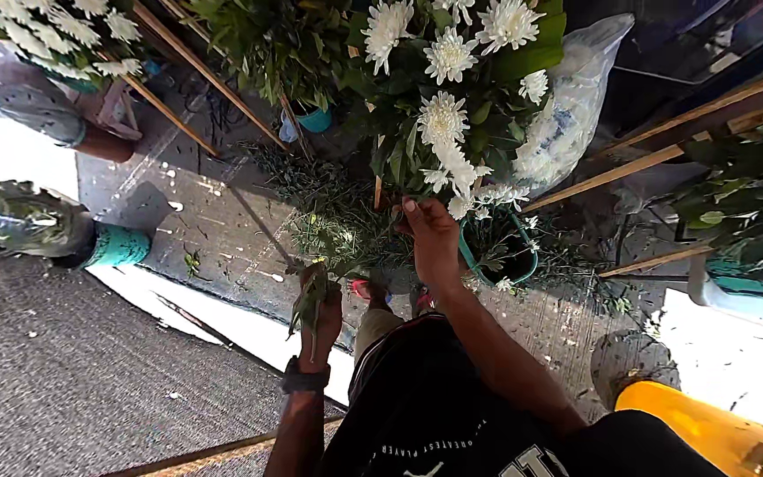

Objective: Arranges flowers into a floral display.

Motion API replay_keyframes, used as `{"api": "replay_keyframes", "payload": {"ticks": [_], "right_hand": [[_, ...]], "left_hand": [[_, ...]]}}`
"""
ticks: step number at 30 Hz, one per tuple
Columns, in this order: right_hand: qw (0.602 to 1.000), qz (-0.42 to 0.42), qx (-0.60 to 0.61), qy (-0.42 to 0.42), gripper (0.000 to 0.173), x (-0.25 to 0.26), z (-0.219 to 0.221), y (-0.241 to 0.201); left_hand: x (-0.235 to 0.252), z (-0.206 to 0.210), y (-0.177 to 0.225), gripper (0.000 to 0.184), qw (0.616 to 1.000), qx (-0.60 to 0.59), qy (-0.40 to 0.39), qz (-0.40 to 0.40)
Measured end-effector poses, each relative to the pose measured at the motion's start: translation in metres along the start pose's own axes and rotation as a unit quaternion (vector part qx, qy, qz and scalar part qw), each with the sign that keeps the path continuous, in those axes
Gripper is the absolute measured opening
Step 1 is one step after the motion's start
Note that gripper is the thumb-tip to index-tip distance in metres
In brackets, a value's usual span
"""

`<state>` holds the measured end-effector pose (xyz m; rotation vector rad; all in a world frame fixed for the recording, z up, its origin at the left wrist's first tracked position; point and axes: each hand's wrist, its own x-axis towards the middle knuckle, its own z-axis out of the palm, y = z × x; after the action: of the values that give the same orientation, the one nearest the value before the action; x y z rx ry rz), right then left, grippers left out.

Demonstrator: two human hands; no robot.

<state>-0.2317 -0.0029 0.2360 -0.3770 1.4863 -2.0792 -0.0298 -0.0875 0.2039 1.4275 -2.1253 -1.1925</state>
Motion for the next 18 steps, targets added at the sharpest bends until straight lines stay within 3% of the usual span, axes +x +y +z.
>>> {"api": "replay_keyframes", "payload": {"ticks": [2,6,9,12,14,18], "right_hand": [[0.997,-0.068,0.022,0.039,0.011,-0.01,-0.001,0.0],[0.979,-0.179,0.057,0.083,0.011,-0.016,-0.019,-0.034],[0.99,-0.082,0.104,0.04,0.011,-0.021,-0.018,-0.047],[0.986,0.042,0.161,-0.002,0.012,-0.029,-0.012,-0.033],[0.979,0.088,0.181,-0.02,0.013,-0.031,-0.012,-0.029],[0.976,0.115,0.187,-0.014,0.014,-0.027,-0.021,-0.032]], "left_hand": [[0.009,0.006,0.004,0.046,1.0,0.015,-0.003,-0.027],[0.02,0.01,-0.022,0.036,0.998,0.051,-0.039,0.018],[0.013,0.024,0.016,0.041,0.99,-0.067,-0.105,0.071],[0.0,0.039,0.062,0.052,0.943,-0.259,-0.18,0.102],[-0.003,0.044,0.071,0.052,0.93,-0.296,-0.188,0.112],[-0.007,0.044,0.063,0.045,0.938,-0.28,-0.178,0.104]]}}
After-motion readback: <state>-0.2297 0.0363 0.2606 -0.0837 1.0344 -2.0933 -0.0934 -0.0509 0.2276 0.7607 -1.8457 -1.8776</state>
